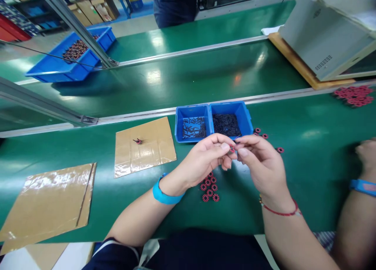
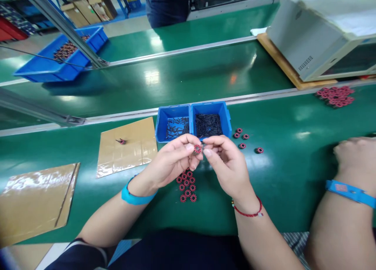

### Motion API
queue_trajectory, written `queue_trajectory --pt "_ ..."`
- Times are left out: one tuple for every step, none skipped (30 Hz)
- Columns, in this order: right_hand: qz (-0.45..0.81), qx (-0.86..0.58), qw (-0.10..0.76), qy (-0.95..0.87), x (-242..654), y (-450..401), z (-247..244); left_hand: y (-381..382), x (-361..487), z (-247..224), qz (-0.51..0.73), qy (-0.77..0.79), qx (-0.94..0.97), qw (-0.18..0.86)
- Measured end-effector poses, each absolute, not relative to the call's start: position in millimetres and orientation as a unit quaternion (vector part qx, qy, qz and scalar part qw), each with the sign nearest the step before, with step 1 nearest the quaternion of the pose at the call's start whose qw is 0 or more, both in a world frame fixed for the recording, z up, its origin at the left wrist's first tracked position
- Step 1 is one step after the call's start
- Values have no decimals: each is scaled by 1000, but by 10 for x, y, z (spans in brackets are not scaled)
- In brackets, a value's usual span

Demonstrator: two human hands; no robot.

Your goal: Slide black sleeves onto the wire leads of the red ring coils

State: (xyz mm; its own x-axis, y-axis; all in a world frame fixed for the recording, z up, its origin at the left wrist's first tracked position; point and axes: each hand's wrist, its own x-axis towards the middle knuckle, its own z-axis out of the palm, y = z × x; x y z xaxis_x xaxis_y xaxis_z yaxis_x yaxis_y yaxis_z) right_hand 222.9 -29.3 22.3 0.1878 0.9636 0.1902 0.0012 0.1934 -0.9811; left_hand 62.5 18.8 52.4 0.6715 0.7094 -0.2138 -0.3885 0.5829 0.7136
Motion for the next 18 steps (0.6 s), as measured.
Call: queue_trajectory --pt "409 -486 593 -495 2210 -295 233 181 622 531 317 245 324 857" --pt "406 -480 596 -499 2194 -299 247 172 621 537 314 245 325 858" --pt "398 -474 601 -505 2183 -303 263 162 621 544 311 246 325 859" --pt "389 -468 606 -512 2177 -307 284 153 621 552 310 247 325 859" --pt "380 -464 610 -518 2177 -309 308 146 618 563 309 249 325 858" --pt "372 -462 615 -519 2183 -305 337 143 610 579 310 248 327 858" --pt "363 -464 625 -513 2193 -293 369 146 592 601 313 246 329 856" --pt "349 -469 639 -500 2205 -269 403 157 564 630 317 245 331 854" --pt "329 -481 651 -487 2216 -229 437 175 522 668 324 244 335 850" --pt "304 -500 644 -492 2223 -172 469 202 468 714 337 246 339 843" --pt "280 -523 617 -517 2221 -98 497 235 402 769 356 251 343 832" --pt "256 -546 578 -550 2208 -7 520 274 327 831 382 258 348 817" --pt "239 -567 483 -623 2180 96 536 315 250 899 417 267 350 795" --pt "247 -562 433 -660 2136 207 545 355 174 971 457 273 353 769" --pt "253 -555 398 -685 2078 318 550 391 104 1045 498 275 355 742" --pt "258 -544 360 -713 2009 425 553 420 43 1117 528 283 352 720" --pt "258 -535 319 -738 1934 522 557 440 -10 1183 558 286 344 699" --pt "254 -529 283 -758 1859 607 566 453 -57 1239 579 290 339 683"
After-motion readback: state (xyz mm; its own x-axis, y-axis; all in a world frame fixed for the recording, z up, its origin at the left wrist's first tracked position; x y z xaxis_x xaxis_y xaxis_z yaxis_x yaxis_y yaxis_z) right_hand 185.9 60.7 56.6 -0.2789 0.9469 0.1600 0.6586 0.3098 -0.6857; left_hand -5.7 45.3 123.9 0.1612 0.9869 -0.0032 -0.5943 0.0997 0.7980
